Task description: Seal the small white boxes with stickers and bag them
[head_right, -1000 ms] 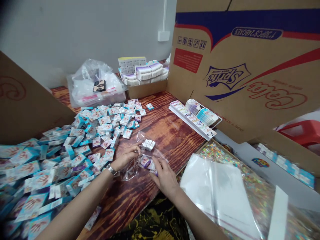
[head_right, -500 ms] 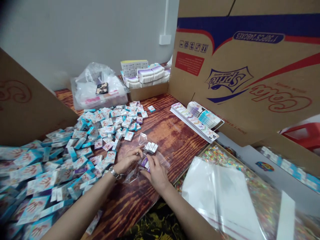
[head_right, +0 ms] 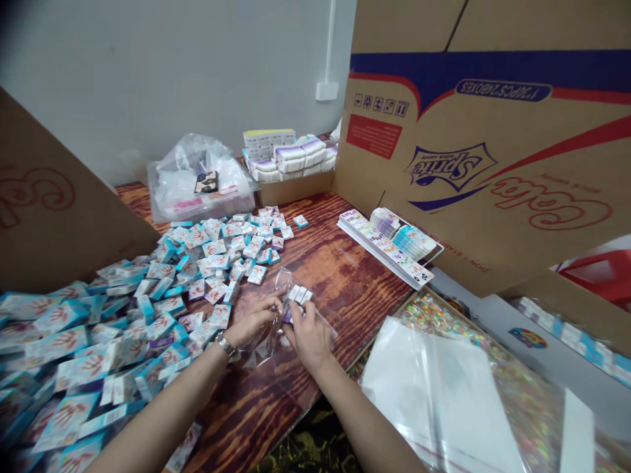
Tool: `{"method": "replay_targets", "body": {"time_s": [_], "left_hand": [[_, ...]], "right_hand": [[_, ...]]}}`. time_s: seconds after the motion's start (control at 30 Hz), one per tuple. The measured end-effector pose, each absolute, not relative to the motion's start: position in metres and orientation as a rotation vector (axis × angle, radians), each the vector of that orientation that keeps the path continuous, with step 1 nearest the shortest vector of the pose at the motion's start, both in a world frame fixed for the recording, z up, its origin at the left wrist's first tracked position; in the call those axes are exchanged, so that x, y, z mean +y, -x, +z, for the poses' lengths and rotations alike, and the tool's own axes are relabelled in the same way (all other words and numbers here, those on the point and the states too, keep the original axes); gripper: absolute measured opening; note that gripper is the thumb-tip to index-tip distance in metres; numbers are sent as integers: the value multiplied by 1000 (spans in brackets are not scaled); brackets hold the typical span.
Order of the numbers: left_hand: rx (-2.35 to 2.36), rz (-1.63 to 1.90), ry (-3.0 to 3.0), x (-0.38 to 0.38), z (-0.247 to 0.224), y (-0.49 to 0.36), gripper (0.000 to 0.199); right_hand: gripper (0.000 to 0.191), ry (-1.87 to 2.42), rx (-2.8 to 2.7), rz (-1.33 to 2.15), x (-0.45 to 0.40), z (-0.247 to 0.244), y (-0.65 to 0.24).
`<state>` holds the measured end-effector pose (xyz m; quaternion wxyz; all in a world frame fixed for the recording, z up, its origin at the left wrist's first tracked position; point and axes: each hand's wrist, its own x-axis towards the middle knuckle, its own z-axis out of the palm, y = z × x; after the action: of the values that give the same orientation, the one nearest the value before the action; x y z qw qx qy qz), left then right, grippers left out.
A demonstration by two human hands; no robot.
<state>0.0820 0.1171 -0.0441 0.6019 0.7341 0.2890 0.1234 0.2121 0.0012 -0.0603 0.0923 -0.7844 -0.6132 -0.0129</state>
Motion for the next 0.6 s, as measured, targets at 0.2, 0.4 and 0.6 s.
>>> {"method": "replay_targets", "body": {"time_s": [0.2,0.4,0.6], "left_hand": [[648,321,-1754,120,-47,-81,12],[603,313,-1864,120,-46,-79,12],[579,335,-1970,120,-45,-80,14]], "right_hand": [[52,2046,-1713,41,-3,-73,-215],[38,1848,-1667,49,-2,-81,-221],[33,1829,-1620,-44,6,-86,-220]]}}
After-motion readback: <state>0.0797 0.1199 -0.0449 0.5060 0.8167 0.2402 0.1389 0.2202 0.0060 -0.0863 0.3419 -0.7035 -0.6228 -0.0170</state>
